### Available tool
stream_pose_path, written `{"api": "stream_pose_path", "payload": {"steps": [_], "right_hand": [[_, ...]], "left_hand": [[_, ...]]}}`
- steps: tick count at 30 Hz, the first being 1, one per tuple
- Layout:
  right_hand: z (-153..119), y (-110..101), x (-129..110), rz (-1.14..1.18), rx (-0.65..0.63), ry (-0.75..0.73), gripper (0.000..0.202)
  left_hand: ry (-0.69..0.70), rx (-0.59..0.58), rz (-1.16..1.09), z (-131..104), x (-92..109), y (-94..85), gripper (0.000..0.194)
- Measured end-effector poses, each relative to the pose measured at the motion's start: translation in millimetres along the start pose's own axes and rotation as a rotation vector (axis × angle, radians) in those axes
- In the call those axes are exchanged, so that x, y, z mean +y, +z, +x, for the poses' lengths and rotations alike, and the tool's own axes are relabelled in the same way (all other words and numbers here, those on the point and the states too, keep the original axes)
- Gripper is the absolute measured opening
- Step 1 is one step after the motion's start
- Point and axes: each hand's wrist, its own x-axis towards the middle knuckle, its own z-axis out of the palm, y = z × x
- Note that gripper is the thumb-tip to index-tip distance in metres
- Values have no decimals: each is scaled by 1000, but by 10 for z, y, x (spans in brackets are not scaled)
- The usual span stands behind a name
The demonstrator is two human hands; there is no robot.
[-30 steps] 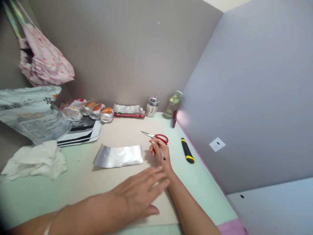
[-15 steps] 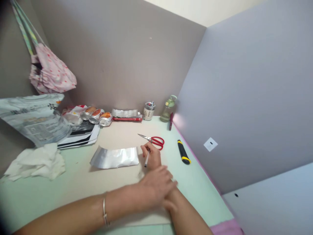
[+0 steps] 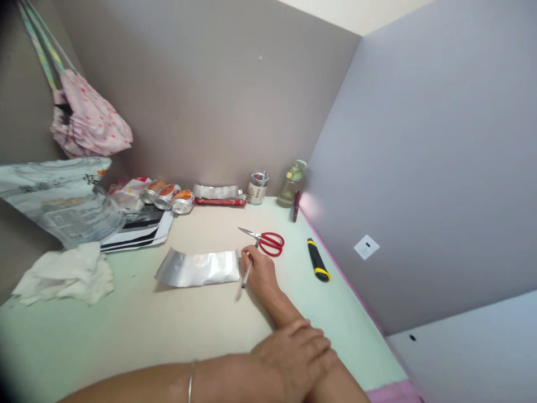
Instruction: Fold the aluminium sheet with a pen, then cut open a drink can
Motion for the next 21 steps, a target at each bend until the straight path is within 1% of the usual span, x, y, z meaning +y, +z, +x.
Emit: {"api": "stream_pose_path", "payload": {"steps": [1, 3, 5, 6, 7, 10, 12, 14, 15, 18, 20, 21], "right_hand": [[7, 2, 16, 1, 1, -3, 20], [24, 11, 47, -1, 8, -8, 23], [41, 26, 69, -14, 19, -9, 24], [47, 33, 74, -25, 24, -11, 24], [50, 39, 76, -38, 26, -15, 24], [40, 41, 61, -86, 15, -42, 24], [19, 37, 39, -124, -9, -72, 21], [-3, 36, 19, -164, -39, -102, 19], [-13, 39, 12, -184, -53, -115, 17], [-33, 50, 7, -234, -84, -145, 15], [-37, 54, 13, -253, -97, -155, 15], [-38, 53, 17, -258, -102, -157, 15]], "left_hand": [[-16, -50, -62, 27, -119, -71, 64], [-149, -194, -88, 89, -370, -201, 70], [-199, -231, -77, 144, -559, -279, 64], [-212, -234, -72, 161, -612, -295, 58], [-227, -230, -69, 167, -634, -301, 56], [-262, -161, -53, 108, -564, -297, 64], [-259, -103, -50, 11, -477, -309, 63], [-227, -75, -61, -111, -410, -338, 60], [-204, -70, -70, -177, -387, -355, 63], [-141, -58, -93, -378, -334, -389, 85], [-123, -62, -111, -501, -290, -381, 92], [-110, -66, -123, -556, -262, -364, 92]]}}
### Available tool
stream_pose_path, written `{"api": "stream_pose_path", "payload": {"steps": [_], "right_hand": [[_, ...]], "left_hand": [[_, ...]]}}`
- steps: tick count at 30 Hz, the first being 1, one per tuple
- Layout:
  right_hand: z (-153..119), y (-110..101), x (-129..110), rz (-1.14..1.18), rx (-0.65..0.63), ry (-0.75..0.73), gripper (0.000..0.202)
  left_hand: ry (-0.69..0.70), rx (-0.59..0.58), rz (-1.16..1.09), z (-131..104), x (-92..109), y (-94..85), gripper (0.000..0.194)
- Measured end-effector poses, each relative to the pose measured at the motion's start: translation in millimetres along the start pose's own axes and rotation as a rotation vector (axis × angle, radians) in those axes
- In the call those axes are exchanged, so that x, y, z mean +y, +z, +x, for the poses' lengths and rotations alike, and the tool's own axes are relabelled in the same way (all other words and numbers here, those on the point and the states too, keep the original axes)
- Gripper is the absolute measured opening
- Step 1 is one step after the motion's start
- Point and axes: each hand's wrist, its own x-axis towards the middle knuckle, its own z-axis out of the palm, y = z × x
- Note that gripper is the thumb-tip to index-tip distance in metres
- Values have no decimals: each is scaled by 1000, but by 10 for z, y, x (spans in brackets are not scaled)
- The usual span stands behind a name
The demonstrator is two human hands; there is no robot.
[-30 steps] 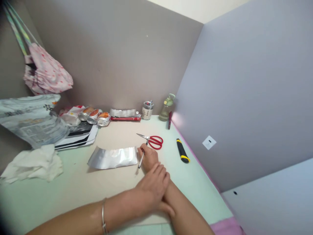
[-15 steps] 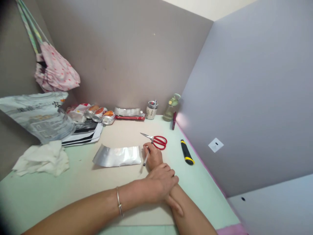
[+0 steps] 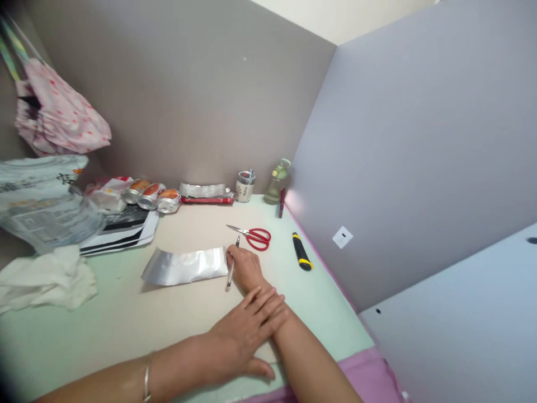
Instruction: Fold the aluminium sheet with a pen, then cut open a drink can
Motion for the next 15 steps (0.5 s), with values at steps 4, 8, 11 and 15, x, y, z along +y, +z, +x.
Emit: {"api": "stream_pose_path", "payload": {"steps": [4, 8, 11, 15], "right_hand": [[3, -16, 11, 3, -19, -3, 15], [4, -36, 15, 34, -38, -1, 16], [6, -40, 22, 65, -44, 4, 16], [20, -35, 32, 97, -48, 21, 17]], "left_hand": [[7, -5, -39, -140, 79, 139, 79], [-9, -5, -77, -165, 122, 178, 71], [-18, -36, -154, -160, 137, 98, 68], [-27, 0, -196, -152, 136, 69, 69]]}}
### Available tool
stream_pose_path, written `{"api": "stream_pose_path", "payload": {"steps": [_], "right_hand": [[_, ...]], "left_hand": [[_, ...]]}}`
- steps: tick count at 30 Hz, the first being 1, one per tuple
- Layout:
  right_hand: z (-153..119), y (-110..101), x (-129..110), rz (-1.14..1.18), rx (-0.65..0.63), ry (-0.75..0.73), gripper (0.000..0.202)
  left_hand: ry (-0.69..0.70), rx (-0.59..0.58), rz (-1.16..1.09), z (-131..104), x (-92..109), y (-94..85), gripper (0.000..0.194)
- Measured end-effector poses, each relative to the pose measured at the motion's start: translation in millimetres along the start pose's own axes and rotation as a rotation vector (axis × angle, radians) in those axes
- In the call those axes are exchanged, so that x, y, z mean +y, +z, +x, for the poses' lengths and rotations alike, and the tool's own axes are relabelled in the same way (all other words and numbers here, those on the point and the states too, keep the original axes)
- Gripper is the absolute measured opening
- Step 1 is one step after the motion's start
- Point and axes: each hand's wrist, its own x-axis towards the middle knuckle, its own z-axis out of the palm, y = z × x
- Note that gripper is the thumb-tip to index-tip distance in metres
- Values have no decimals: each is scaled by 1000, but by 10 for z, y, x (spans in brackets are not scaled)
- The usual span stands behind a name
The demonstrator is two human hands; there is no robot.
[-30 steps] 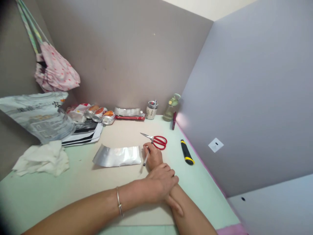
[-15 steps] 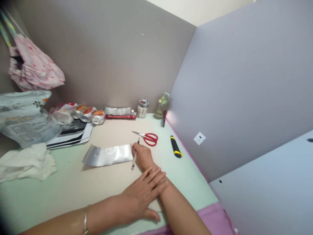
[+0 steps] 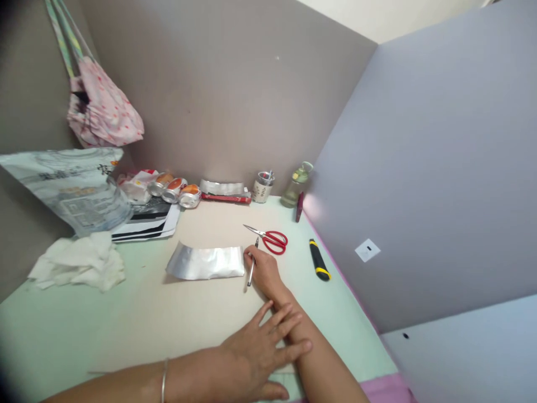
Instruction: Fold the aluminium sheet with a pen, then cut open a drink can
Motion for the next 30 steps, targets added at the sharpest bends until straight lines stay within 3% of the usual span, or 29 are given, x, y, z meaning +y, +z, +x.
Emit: {"api": "stream_pose_path", "payload": {"steps": [8, 30], "right_hand": [[23, 8, 12, 18, -4, 24, 13], [22, -5, 19, 20, 11, 68, 15]], "left_hand": [[25, 37, 64, -3, -69, 150, 69], [35, 17, 107, 22, -67, 112, 68]]}}
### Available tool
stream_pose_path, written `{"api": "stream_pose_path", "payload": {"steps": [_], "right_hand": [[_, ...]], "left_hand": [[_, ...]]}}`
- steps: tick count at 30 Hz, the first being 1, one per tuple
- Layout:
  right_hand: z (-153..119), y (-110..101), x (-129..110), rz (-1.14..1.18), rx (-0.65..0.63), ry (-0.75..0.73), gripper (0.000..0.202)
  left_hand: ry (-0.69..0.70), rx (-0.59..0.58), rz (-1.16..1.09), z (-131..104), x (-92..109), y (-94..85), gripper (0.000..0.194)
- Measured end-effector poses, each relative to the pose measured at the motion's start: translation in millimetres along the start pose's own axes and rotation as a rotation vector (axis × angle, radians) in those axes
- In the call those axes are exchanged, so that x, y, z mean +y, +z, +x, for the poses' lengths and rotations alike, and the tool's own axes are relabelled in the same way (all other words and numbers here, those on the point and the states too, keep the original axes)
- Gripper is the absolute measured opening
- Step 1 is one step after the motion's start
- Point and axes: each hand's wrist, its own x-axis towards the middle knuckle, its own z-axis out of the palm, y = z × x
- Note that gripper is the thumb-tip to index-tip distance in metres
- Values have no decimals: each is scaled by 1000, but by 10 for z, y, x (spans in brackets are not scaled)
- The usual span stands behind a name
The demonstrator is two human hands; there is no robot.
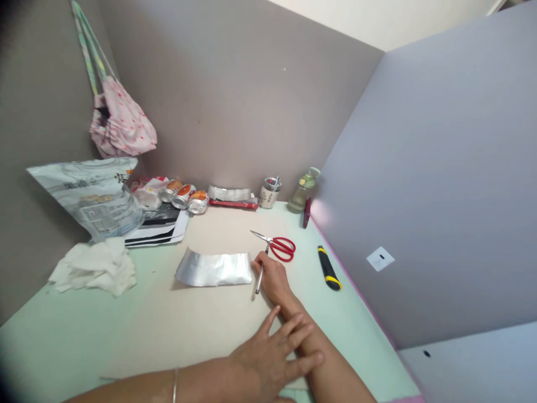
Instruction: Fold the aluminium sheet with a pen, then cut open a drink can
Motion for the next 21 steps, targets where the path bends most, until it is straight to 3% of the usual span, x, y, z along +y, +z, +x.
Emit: {"api": "stream_pose_path", "payload": {"steps": [5, 8, 12, 15, 18, 21], "right_hand": [[-7, 6, 8, 39, 37, 25, 35], [-7, 14, 12, 75, 52, 37, 37], [-7, 17, 7, 129, 75, 64, 36], [-3, -6, 6, 185, 108, 107, 39], [13, -58, 6, 249, 140, 156, 41], [34, -106, -16, 299, 154, 197, 37]], "left_hand": [[-10, -22, -8, 15, -4, -26, 67], [-13, -38, 47, 44, -15, -55, 66], [50, 62, 248, 0, -33, -122, 47], [62, 121, 436, -217, -51, -205, 36], [54, 53, 562, -575, -115, -325, 31], [-75, -13, 616, -894, -255, -494, 29]]}}
